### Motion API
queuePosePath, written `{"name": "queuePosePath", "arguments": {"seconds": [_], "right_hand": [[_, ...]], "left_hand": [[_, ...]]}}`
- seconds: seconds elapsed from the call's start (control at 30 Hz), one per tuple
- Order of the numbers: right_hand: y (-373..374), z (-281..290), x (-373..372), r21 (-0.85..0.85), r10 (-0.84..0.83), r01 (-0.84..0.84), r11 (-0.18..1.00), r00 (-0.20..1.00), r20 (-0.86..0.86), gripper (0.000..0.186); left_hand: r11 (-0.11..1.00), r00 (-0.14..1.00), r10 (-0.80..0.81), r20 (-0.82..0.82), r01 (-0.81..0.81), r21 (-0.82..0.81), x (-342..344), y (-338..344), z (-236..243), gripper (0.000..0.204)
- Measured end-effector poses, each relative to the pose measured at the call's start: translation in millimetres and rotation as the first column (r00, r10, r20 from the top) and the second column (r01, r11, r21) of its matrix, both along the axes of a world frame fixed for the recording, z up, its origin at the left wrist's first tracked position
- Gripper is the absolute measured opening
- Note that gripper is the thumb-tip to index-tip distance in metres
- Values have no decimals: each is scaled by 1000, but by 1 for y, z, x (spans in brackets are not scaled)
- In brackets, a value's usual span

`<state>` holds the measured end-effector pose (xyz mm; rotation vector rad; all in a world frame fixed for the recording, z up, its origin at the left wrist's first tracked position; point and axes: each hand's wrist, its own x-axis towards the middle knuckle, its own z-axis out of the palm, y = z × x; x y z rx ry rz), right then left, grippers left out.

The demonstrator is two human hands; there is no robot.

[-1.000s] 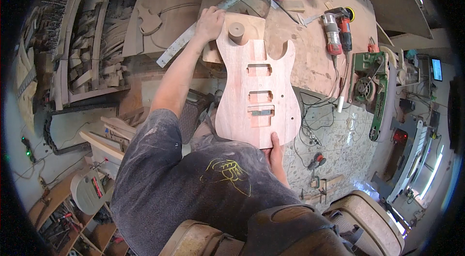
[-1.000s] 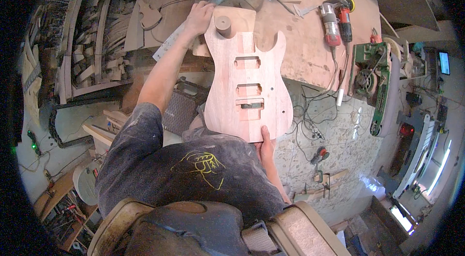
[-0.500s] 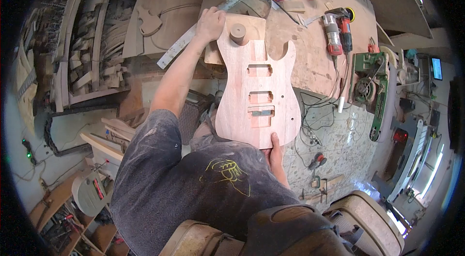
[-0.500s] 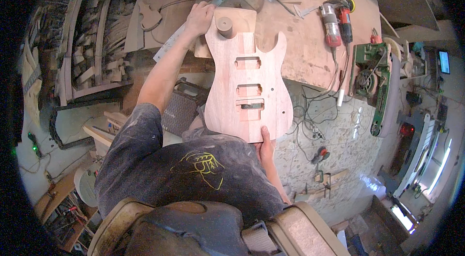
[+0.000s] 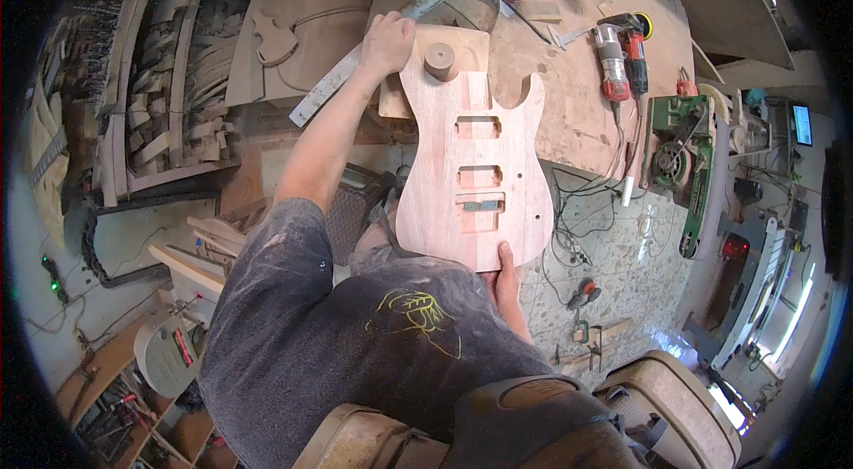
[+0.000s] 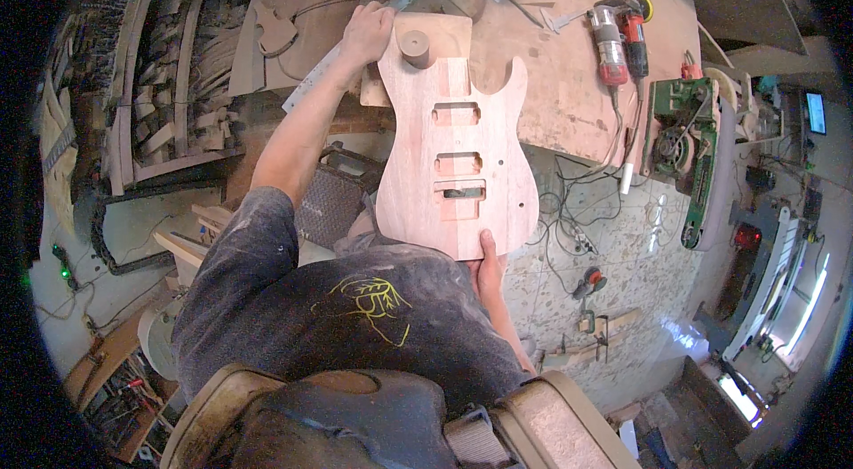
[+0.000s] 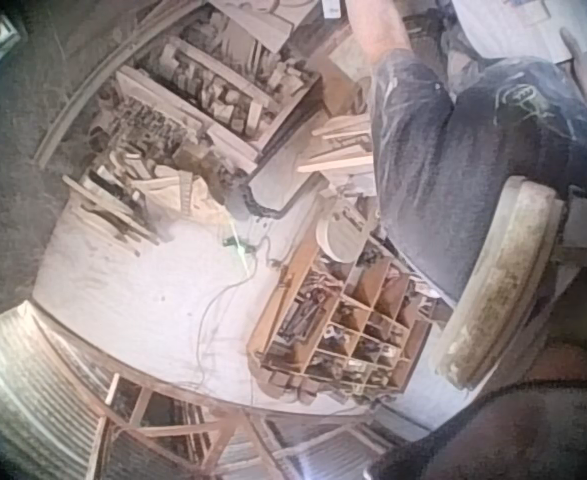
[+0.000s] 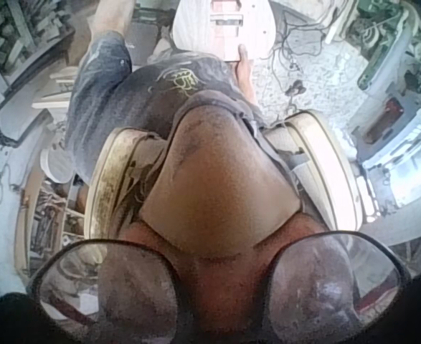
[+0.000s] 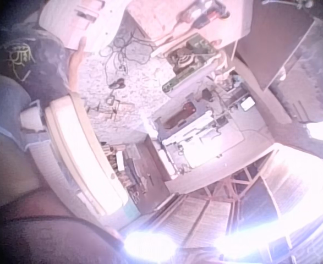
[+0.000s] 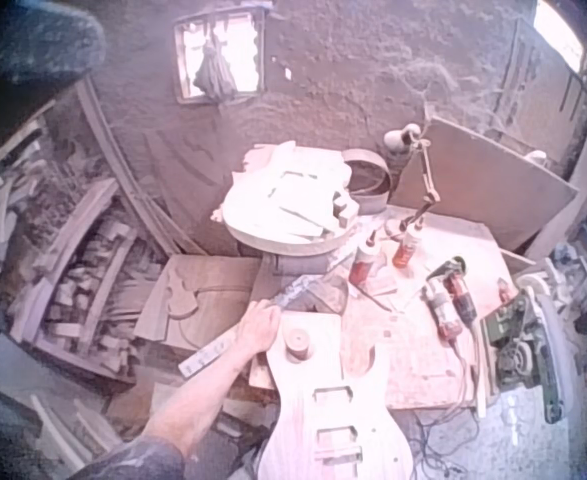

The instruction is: The person picks up a guitar body, rotates it to look at the front and back, then places it back on a workbench near other guitar bodies and tools.

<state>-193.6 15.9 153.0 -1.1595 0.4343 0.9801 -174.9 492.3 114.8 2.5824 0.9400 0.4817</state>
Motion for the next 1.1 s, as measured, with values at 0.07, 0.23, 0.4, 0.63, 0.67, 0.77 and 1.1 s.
{"name": "queuePosePath", "arguments": {"seconds": [0.07,0.23,0.4,0.63,0.67,0.77,1.1], "right_hand": [[2,0,0,0,-1,1,1000,1000,5,69],[1,-4,-1,-18,-25,25,1000,1000,-8,69],[7,2,-3,-55,-19,20,998,1000,21,59],[10,7,-5,-40,-34,35,999,999,39,63],[10,6,-5,-35,-30,31,999,999,31,64],[10,5,-5,-22,-26,26,999,999,22,65],[9,2,-5,-38,-10,11,999,999,34,60]], "left_hand": [[1000,1000,-3,0,3,14,0,1,0,39],[999,1000,-9,-17,10,36,3,2,0,37],[996,998,-22,-55,27,91,2,2,0,36],[995,999,-10,-42,15,98,4,2,1,37],[994,999,-20,-45,25,111,3,3,0,37],[980,991,-69,-117,89,176,4,10,-7,38],[999,999,17,-37,-15,43,4,1,10,40]]}}
